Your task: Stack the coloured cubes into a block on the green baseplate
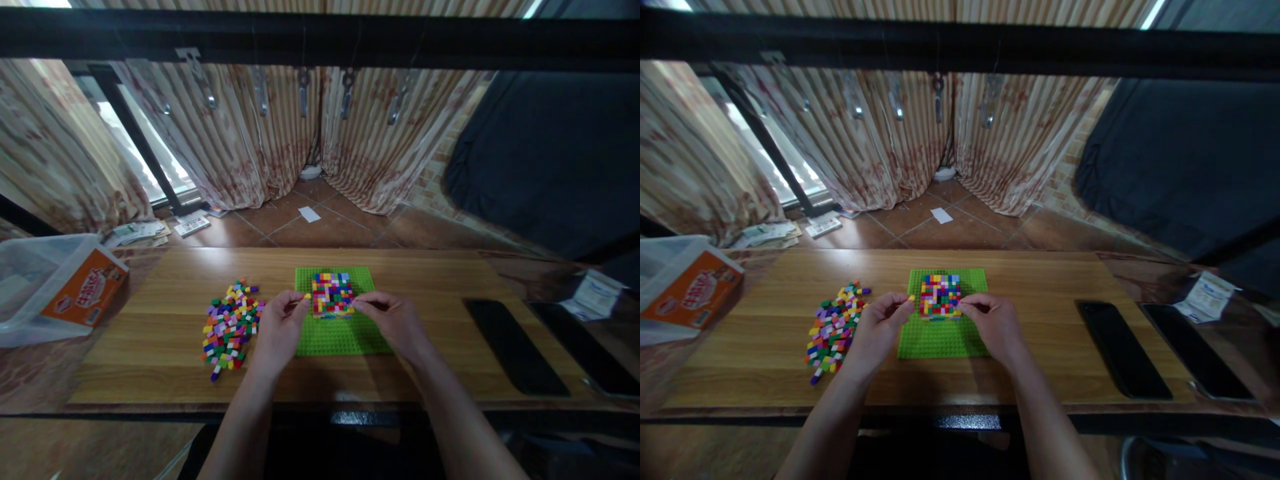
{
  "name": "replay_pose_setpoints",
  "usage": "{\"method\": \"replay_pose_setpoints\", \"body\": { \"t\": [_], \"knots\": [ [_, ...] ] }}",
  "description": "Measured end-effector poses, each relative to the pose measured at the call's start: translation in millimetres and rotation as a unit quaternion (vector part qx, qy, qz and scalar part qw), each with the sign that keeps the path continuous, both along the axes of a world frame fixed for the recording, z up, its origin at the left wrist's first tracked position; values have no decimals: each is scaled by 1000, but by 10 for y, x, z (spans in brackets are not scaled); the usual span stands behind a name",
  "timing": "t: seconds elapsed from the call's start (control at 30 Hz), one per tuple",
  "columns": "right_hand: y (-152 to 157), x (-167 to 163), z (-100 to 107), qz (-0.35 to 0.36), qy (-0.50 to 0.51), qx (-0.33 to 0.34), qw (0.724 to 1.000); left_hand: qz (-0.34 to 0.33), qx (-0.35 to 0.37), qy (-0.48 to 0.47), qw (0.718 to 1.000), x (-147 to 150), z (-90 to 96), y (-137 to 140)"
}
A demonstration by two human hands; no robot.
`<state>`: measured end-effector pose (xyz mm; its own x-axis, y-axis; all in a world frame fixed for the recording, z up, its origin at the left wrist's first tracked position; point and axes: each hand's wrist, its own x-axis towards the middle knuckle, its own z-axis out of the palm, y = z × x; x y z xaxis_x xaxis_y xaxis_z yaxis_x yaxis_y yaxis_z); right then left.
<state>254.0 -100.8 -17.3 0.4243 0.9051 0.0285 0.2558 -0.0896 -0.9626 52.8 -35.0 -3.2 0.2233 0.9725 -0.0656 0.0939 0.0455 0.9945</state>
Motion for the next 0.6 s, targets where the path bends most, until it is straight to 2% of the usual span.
{"method": "replay_pose_setpoints", "body": {
  "t": [0.13, 0.4, 0.6],
  "knots": [
    [25, -23, -32, 1, -8, -9, 1000, -27, -7, 1, 1000, 26, 12, -32],
    [111, -50, -76, -11, 24, 3, 1000, -28, -9, 19, 999, 23, -11, -32],
    [158, -22, -55, -24, 115, -32, 993, -48, -10, 30, 998, 3, -11, -33]
  ]
}}
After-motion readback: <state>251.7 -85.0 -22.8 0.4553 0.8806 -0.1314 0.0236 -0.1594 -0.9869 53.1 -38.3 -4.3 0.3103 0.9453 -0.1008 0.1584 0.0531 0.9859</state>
